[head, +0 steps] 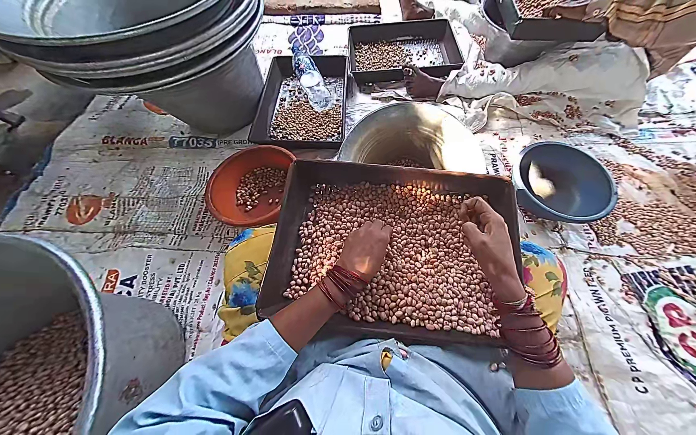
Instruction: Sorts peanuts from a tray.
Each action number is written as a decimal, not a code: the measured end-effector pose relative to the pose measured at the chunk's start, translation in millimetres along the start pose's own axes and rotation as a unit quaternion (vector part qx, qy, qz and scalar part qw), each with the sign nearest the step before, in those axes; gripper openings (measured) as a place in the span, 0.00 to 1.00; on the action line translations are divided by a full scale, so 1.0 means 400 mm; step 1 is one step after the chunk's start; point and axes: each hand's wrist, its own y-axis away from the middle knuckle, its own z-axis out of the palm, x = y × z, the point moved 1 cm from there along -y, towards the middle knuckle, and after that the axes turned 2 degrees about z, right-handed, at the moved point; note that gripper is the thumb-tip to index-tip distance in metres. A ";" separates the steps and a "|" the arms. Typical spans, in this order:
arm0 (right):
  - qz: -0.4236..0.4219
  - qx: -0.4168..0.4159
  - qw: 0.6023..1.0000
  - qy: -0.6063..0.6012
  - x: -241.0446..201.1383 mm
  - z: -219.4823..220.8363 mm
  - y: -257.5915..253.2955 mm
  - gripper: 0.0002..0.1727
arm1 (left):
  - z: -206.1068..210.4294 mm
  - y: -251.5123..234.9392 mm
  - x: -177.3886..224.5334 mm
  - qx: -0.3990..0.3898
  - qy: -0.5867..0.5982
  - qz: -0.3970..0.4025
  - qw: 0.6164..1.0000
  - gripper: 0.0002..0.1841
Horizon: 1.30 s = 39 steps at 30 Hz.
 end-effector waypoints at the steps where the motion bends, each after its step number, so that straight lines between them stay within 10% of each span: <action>1: -0.018 -0.016 0.998 0.052 -0.006 -0.001 0.002 0.07 | 0.001 -0.003 0.001 -0.003 -0.004 0.000 1.000 0.15; 12: -0.080 -0.172 0.926 0.328 -0.006 0.106 0.014 0.13 | -0.051 0.017 -0.117 0.040 0.404 -0.039 0.913 0.13; 21: -0.002 -0.049 0.987 -0.156 0.059 -0.028 -0.001 0.10 | -0.008 0.028 -0.034 -0.033 0.146 0.039 0.988 0.12; 29: -0.035 -0.145 0.942 0.299 0.032 -0.006 0.063 0.12 | -0.002 0.037 -0.026 -0.036 0.098 0.026 0.994 0.14; 35: -0.033 -0.171 0.927 0.332 0.046 0.009 0.074 0.13 | -0.028 0.037 -0.060 -0.008 0.213 0.002 0.977 0.11; 39: -0.030 -0.174 0.932 0.318 0.052 0.010 0.077 0.15 | -0.077 0.047 -0.164 0.143 0.420 -0.045 0.895 0.07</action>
